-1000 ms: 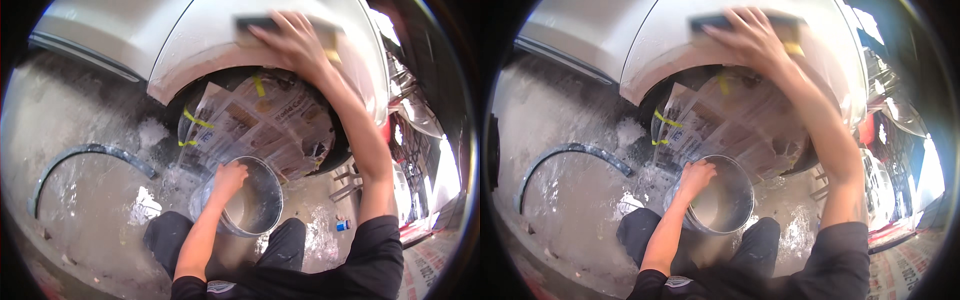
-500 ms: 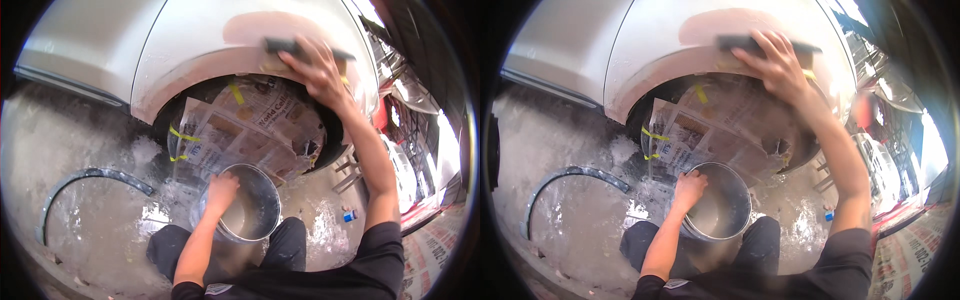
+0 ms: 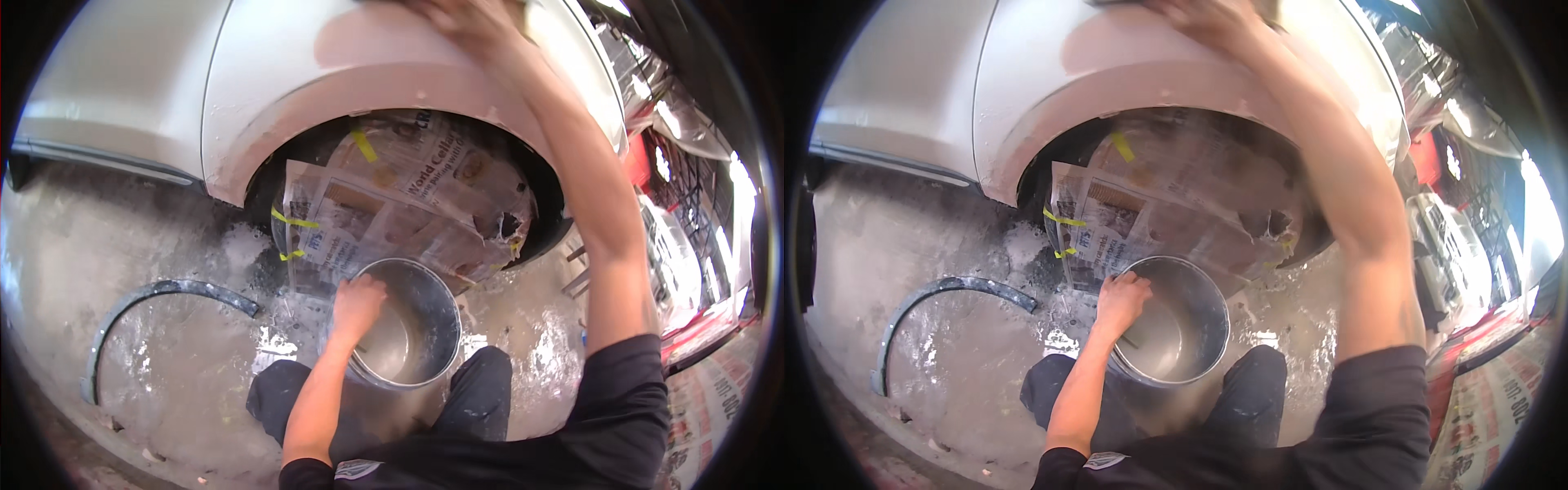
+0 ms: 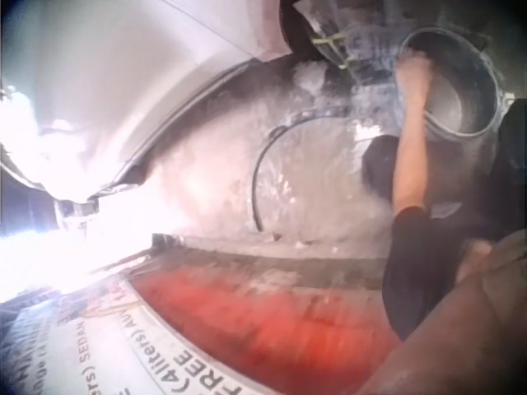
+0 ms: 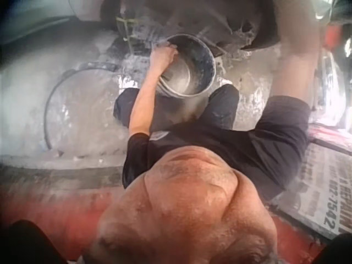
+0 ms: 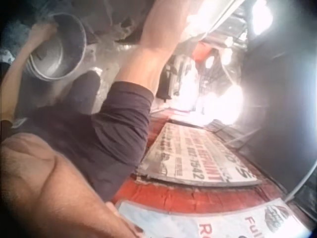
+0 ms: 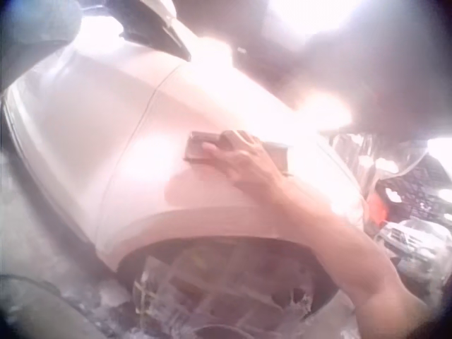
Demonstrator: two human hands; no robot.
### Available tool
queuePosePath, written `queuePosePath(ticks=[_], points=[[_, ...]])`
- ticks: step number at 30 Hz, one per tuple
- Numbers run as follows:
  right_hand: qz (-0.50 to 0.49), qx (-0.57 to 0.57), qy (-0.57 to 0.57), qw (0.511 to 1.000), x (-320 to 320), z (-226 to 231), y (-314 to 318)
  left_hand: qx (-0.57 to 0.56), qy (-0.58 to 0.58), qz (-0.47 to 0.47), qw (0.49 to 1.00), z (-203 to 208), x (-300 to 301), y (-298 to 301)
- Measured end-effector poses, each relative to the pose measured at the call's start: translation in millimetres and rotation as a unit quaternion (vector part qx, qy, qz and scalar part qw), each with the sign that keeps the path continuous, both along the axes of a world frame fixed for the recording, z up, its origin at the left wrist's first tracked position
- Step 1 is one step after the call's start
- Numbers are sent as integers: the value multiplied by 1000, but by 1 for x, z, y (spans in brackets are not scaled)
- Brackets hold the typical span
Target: The person sits on the floor and uses a sanding block to wet-sand the front wheel arch of a white car. They repeatedly dip the sanding block into a bucket of water and rub the surface of the wheel arch, occasionally wiping it with a cloth.
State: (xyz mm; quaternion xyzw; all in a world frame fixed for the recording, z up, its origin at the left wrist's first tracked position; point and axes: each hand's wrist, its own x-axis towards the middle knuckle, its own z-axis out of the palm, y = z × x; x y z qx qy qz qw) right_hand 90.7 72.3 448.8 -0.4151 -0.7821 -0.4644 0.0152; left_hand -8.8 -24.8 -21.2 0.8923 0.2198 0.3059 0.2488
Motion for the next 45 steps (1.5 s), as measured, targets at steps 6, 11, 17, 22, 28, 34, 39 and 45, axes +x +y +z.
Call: queuePosePath(ticks=[6, 11, 17, 22, 28, 34, 39, 45], points=[[70, 38, -60, 995, 71, -51, -56, -25, -8, 3, 1000, 1, -17, 11], [16, 3, -21, 1000, 25, -14, -18, 8, 5, 6, 1000, -1, 0, 1], [66, 37, -52, 996, 91, -49, -76, -29, -32, -7, 999, 5, -19, 13], [21, 9, 23, 999, 81, -15, -48, -35, -24, 7, 999, 8, -3, 6], [47, 61, 9, 997, 94, -47, -74, -48, -39, 13, 998, 3, -14, 13], [-16, 69, 1, 997, 109, -9, -70, -14, 12, 1, 1000, 8, -3, 7], [50, 107, 42, 992, 114, -18, -56, 21, 14, -24, 999, 13, -14, 9], [-9, 131, 7, 991, 137, -15, -98, 34, 31, -13, 999, 11, 0, 10]])
